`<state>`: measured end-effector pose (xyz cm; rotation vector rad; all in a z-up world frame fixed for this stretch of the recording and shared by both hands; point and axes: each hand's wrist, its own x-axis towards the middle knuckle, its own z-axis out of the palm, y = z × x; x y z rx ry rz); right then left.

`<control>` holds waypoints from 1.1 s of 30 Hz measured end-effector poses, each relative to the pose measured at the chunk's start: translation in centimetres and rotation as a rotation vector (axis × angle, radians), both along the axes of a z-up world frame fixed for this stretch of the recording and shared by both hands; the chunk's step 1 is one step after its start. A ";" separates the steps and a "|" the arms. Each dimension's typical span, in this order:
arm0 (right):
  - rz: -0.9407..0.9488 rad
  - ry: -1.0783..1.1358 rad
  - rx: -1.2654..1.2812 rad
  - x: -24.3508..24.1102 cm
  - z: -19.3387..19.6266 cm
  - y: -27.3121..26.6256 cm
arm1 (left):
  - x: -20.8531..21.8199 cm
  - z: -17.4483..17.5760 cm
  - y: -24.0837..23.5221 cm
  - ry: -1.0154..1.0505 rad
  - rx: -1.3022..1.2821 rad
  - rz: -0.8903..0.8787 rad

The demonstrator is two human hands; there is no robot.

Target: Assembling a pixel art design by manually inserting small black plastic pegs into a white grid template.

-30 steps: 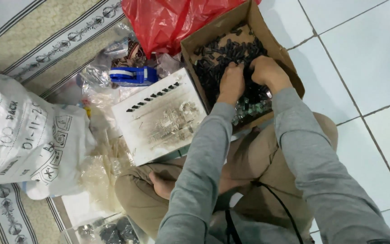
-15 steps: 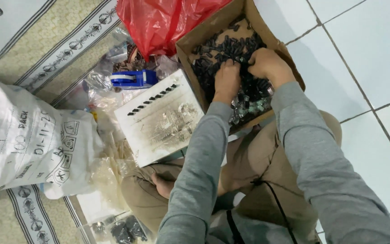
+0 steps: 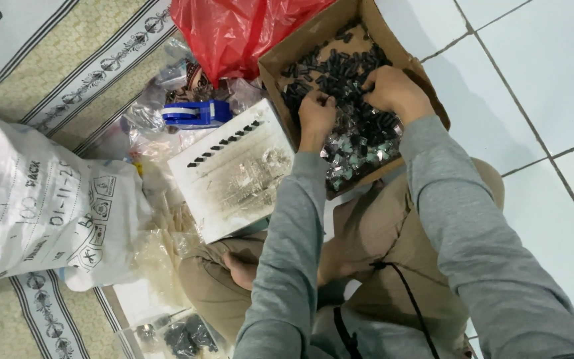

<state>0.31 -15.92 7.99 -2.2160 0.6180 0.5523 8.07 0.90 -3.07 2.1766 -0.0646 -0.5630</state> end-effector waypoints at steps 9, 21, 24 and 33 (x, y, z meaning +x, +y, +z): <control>0.119 -0.190 -0.111 1.3 -7.3 2.6 | -1.7 -0.8 1.3 -0.026 0.126 -0.069; 0.278 -0.302 -0.331 1.5 -11.2 5.0 | -2.2 5.0 2.1 -0.046 0.105 -0.029; 0.250 -0.361 -0.299 1.3 -10.9 4.2 | -1.2 4.4 2.5 -0.050 0.042 0.037; 0.122 -0.145 -0.125 1.2 -6.3 4.0 | -1.7 8.1 2.4 -0.002 -0.030 0.026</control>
